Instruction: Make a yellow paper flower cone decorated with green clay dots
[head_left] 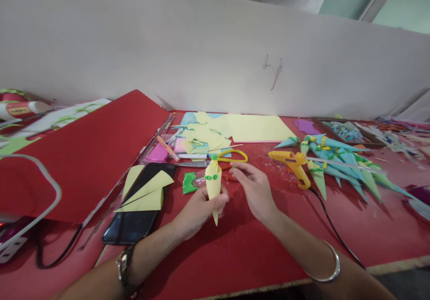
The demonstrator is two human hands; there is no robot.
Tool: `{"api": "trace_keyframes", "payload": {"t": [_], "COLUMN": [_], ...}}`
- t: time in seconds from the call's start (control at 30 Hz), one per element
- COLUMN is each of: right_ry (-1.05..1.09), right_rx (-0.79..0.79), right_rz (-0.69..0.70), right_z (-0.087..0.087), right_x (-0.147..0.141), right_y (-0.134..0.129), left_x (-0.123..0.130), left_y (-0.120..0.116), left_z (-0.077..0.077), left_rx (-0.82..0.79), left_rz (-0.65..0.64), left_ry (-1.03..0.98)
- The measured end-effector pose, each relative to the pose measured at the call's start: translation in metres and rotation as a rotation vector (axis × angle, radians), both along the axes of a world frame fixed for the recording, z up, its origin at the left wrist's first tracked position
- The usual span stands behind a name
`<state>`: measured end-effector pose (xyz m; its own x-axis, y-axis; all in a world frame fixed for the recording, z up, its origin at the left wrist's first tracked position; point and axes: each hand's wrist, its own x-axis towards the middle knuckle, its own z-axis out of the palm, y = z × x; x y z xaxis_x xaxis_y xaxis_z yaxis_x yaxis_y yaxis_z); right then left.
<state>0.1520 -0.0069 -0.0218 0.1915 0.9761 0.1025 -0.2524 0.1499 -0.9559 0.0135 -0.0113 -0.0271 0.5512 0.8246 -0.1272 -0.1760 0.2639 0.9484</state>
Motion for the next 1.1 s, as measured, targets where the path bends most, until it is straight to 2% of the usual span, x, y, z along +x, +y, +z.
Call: {"api": "trace_keyframes", "payload": {"t": [0.23,0.33,0.5,0.67,0.73,0.87,0.93,1.0,1.1], "right_ry": [0.173,0.205,0.212,0.189,0.239,0.319,0.321,0.310,0.264], "right_rx": [0.012,0.016,-0.020,0.005,0.046,0.054,0.049,0.047,0.028], "right_rz": [0.067,0.097,0.156,0.097,0.163,0.432,0.520,0.549,0.497], "right_z": [-0.002,-0.004,-0.005,-0.002,0.000,0.005,0.006,0.006,0.006], "right_x": [0.001,0.001,-0.001,0.001,0.002,0.003,0.003,0.003,0.002], "right_y": [0.002,0.003,0.002,0.001,0.001,-0.002,-0.003,-0.004,-0.005], "left_x": [-0.004,-0.004,-0.005,-0.004,-0.003,-0.002,-0.001,0.000,0.000], "left_y": [-0.004,-0.004,-0.001,-0.001,-0.001,-0.001,-0.002,-0.002,-0.002], "left_z": [0.001,0.003,0.001,-0.001,-0.001,0.000,0.001,0.003,0.004], "left_rx": [0.019,0.028,0.037,0.024,0.009,-0.044,-0.069,-0.088,-0.098], "left_rz": [-0.269,-0.335,-0.322,-0.282,-0.278,-0.287,-0.287,-0.285,-0.277], "left_ry": [0.022,0.031,0.023,0.033,0.028,-0.022,-0.051,-0.064,-0.054]}}
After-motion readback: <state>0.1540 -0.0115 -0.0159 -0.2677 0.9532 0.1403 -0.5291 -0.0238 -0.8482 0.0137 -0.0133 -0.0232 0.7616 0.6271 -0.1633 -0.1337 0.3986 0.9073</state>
